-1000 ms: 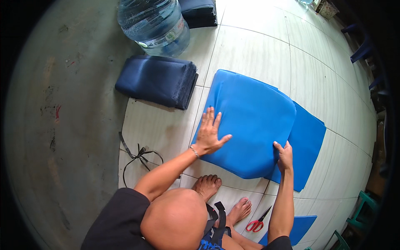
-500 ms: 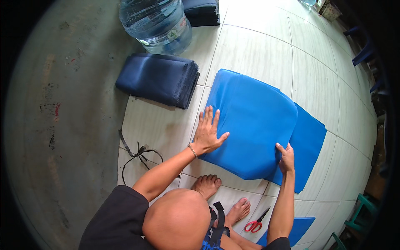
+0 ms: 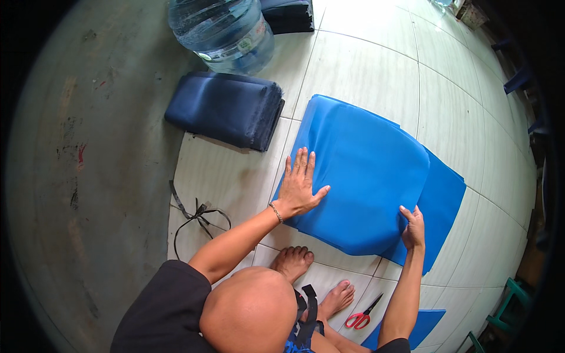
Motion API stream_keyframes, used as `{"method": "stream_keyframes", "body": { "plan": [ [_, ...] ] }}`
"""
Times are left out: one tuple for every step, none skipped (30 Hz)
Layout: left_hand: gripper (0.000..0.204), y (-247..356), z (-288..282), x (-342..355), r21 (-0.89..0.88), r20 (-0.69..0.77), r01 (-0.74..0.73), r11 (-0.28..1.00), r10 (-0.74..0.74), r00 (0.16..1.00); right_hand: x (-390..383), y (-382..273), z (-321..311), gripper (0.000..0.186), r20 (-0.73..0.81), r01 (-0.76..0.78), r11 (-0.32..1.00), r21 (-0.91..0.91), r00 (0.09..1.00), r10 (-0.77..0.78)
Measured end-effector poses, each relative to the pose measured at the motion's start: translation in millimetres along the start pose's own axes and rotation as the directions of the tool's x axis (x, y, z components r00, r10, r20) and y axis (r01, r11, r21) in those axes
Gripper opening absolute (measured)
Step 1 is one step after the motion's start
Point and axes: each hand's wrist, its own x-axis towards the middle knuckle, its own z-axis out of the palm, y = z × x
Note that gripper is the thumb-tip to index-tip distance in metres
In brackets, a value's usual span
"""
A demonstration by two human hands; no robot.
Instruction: The person cuts the binding on a stack of blue fabric using scissors, then separates and aligns the sheets on the floor. The person folds the fabric sheets and arranges them into neat stacks.
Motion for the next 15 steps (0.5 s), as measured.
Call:
{"method": "stream_keyframes", "body": {
  "plan": [
    [0.099, 2, 3, 1, -0.032, 0.004, 0.007, 0.999, -0.007, 1.000, 0, 1, 3, 0.042, -0.020, 0.000, 1.000, -0.024, 1.000, -0.001],
    [0.099, 6, 6, 1, -0.022, -0.019, 0.001, 1.000, -0.001, 1.000, 1, 2, 7, 0.042, -0.043, -0.001, 0.999, -0.047, 0.999, -0.001],
    [0.099, 9, 8, 2, -0.018, -0.011, -0.006, 1.000, 0.005, 1.000, 1, 4, 10, 0.043, -0.070, 0.012, 0.999, -0.050, 0.997, -0.016],
    [0.099, 11, 8, 3, 0.012, 0.014, 0.013, 1.000, -0.013, 1.000, 1, 7, 14, 0.043, -0.047, 0.032, 0.996, -0.088, 0.998, -0.036],
    [0.098, 14, 8, 4, -0.007, 0.012, -0.004, 1.000, 0.005, 1.000, 2, 10, 17, 0.043, -0.021, 0.074, 0.992, -0.107, 0.997, -0.077],
    [0.097, 14, 7, 4, 0.000, 0.028, 0.003, 1.000, -0.003, 1.000, 3, 12, 19, 0.043, 0.051, 0.136, 0.986, -0.101, 0.990, -0.131],
    [0.096, 15, 4, 4, -0.010, 0.012, -0.012, 1.000, 0.013, 1.000, 4, 12, 18, 0.044, 0.055, 0.079, 0.996, -0.047, 0.996, -0.076],
    [0.094, 14, 2, 4, 0.047, 0.043, 0.034, 0.998, -0.036, 0.998, 5, 12, 17, 0.043, -0.008, 0.054, 0.993, -0.102, 0.998, -0.056],
    [0.093, 12, -1, 3, 0.084, 0.037, 0.058, 0.995, -0.062, 0.997, 5, 10, 14, 0.043, -0.020, 0.057, 0.990, -0.126, 0.998, -0.060],
    [0.092, 9, -4, 3, 0.122, 0.030, 0.082, 0.989, -0.086, 0.996, 5, 8, 11, 0.043, -0.025, 0.065, 0.990, -0.121, 0.997, -0.069],
    [0.091, 7, -6, 2, 0.153, 0.002, 0.077, 0.985, -0.078, 0.997, 4, 5, 7, 0.043, -0.021, 0.046, 0.991, -0.128, 0.999, -0.049],
    [0.090, 5, -6, 1, 0.183, -0.026, 0.075, 0.980, -0.071, 0.997, 3, 1, 3, 0.043, -0.008, 0.033, 0.993, -0.110, 0.999, -0.034],
    [0.089, 3, -6, 1, 0.234, -0.103, 0.064, 0.970, -0.040, 0.994, 2, -2, 0, 0.043, -0.036, -0.011, 0.996, -0.088, 0.999, 0.008],
    [0.089, 2, -5, 0, 0.193, -0.013, 0.064, 0.979, -0.063, 0.998, 0, -5, -2, 0.043, 0.003, 0.021, 0.995, -0.100, 1.000, -0.021],
    [0.089, 2, -3, 0, 0.173, 0.031, 0.052, 0.983, -0.059, 0.998, -2, -6, -3, 0.044, 0.000, 0.022, 0.994, -0.105, 1.000, -0.022]
  ]
}}
